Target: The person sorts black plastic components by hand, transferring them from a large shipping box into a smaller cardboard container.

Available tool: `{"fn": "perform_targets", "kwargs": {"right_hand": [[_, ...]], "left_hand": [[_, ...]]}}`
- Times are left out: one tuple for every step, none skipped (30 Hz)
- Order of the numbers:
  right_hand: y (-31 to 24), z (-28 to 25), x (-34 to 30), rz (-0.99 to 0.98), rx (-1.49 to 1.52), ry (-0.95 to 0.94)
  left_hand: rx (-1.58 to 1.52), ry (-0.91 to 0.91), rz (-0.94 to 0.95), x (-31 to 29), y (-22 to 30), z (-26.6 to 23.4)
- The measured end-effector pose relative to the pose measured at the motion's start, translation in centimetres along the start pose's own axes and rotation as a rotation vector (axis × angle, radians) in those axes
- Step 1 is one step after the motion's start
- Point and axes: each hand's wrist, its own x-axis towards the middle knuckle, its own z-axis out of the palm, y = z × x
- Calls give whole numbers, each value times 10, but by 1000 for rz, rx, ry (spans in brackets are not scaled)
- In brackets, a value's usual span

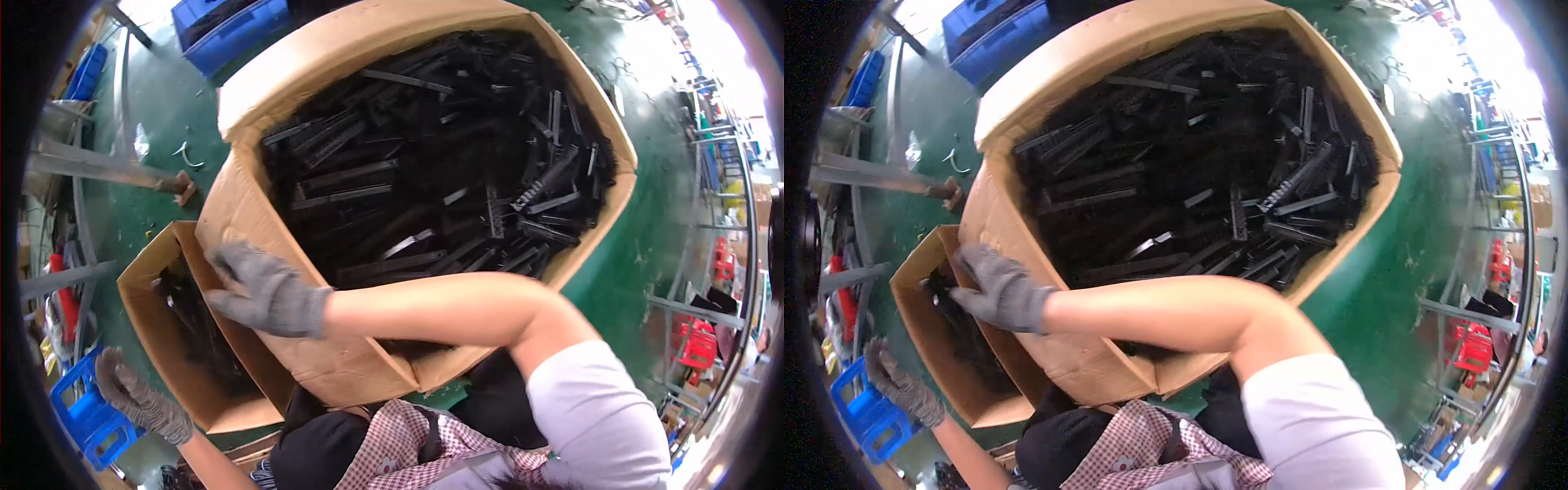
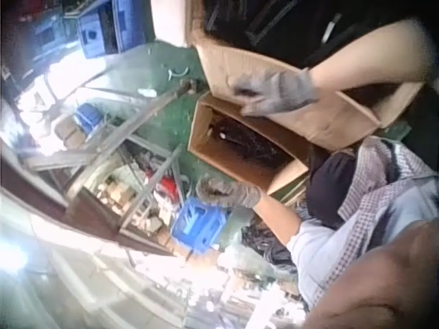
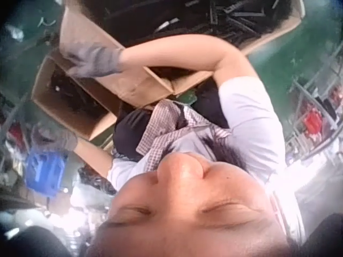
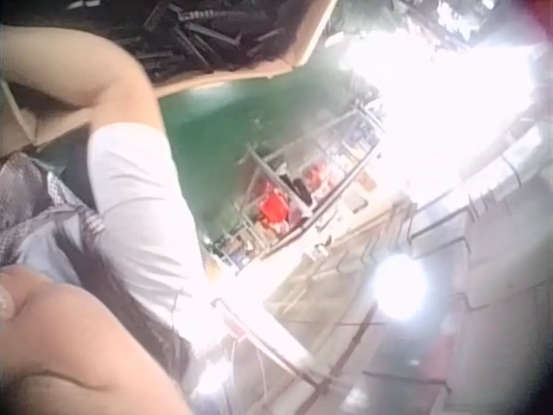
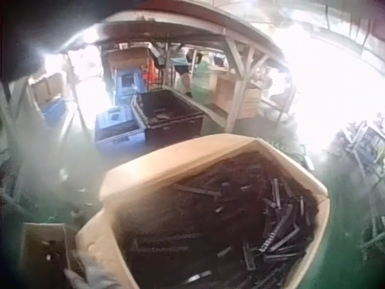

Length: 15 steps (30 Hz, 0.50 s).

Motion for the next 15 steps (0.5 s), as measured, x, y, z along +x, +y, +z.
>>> {"fn": "perform_targets", "kwargs": {"right_hand": [[4, -34, -14, 65, 13, -221], [2, -71, -30, 173, -25, -322], [11, -101, -46, 97, -176, -368], [17, -133, -61, 105, -257, -436], [7, -172, -69, 154, -432, -483], [8, -199, -76, 92, -552, -389], [11, -225, -82, 33, -672, -291], [14, -250, -79, -29, -872, -234], [18, -278, -78, -68, -1104, -172], [17, -301, -77, 10, -1285, -92], [5, -317, -74, 70, -1457, -1], [-1, -342, -77, 82, -1470, 127], [-2, -363, -81, 93, -1467, 255], [-3, -378, -84, 227, -1430, 296], [-1, -395, -88, 366, -1393, 335]], "left_hand": [[25, -145, 76, -3, 10, 12], [39, -291, 150, -8, 18, 31], [19, -419, 90, -17, 33, 56], [1, -549, 32, -27, 50, 85], [-29, -705, 163, -36, 72, 120], [-87, -898, 202, -43, 84, 142], [-217, -1046, 111, -57, 103, 167], [-253, -1155, 130, -67, 102, 189], [-179, -1219, 259, -81, 111, 214], [-128, -1287, 383, -98, 112, 240], [-67, -1339, 469, -110, 114, 257], [58, -1409, 461, -124, 133, 276], [131, -1448, 474, -138, 143, 293], [230, -1495, 438, -148, 154, 308], [325, -1542, 401, -159, 161, 322]]}}
